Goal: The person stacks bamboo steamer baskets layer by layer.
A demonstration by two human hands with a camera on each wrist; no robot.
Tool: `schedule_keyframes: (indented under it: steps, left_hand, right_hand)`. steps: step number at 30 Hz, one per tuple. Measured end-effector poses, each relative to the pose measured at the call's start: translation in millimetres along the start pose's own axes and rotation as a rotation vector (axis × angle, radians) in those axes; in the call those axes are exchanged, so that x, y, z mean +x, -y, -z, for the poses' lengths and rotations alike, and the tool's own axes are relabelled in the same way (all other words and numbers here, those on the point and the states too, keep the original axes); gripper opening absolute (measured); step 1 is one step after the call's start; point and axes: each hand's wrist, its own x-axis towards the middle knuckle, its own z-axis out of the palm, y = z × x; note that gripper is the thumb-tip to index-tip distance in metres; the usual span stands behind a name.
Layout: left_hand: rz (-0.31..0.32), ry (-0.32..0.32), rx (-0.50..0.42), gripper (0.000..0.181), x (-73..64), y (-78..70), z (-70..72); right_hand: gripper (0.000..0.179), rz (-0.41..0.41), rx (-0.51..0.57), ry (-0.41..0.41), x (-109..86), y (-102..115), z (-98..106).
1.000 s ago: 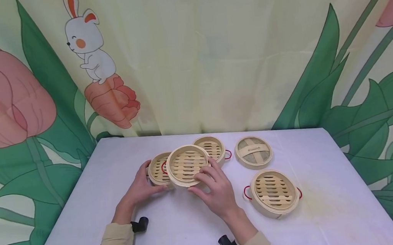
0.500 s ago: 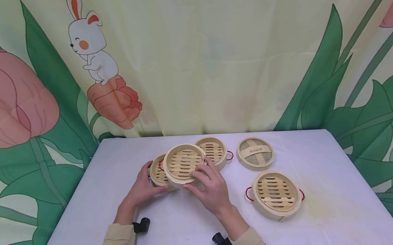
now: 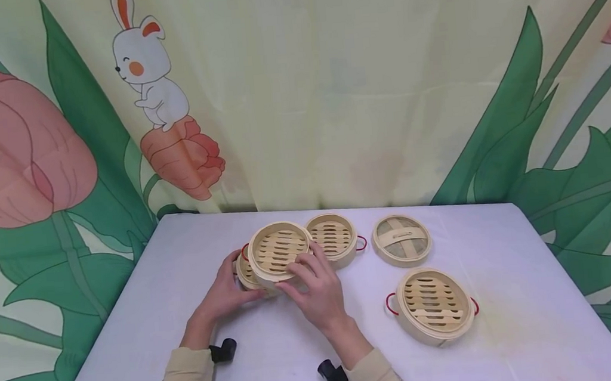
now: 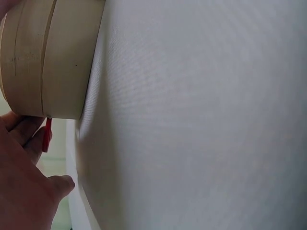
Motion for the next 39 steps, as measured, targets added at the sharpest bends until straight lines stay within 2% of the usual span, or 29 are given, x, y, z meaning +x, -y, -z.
schedule_keyframes:
  steps: [8,18,29,39]
  left_hand:
    - [-0.031,-0.019,0.002,0.117,1.7,3.8,-1.1]
    - [-0.005,-0.012,0.005,0.122,-0.5,3.0,0.6]
    - [-0.082,-0.047,-0.017,0.116,0.5,6.0,-1.5]
    - [-0.114,-0.057,-0.016,0.119,-0.2,4.4,0.4]
  right_hand:
    - [0.033,-0.02,-0.012,-0.018,2.2,3,-17]
    - [0.033,-0.016,-0.038,-0.042,8.2,9,-35]
    - [0.034,-0.025,-0.052,-0.005,4.2,7,-45]
    - [0.034,0.004,-0.038,0.002,5.0,7,-52]
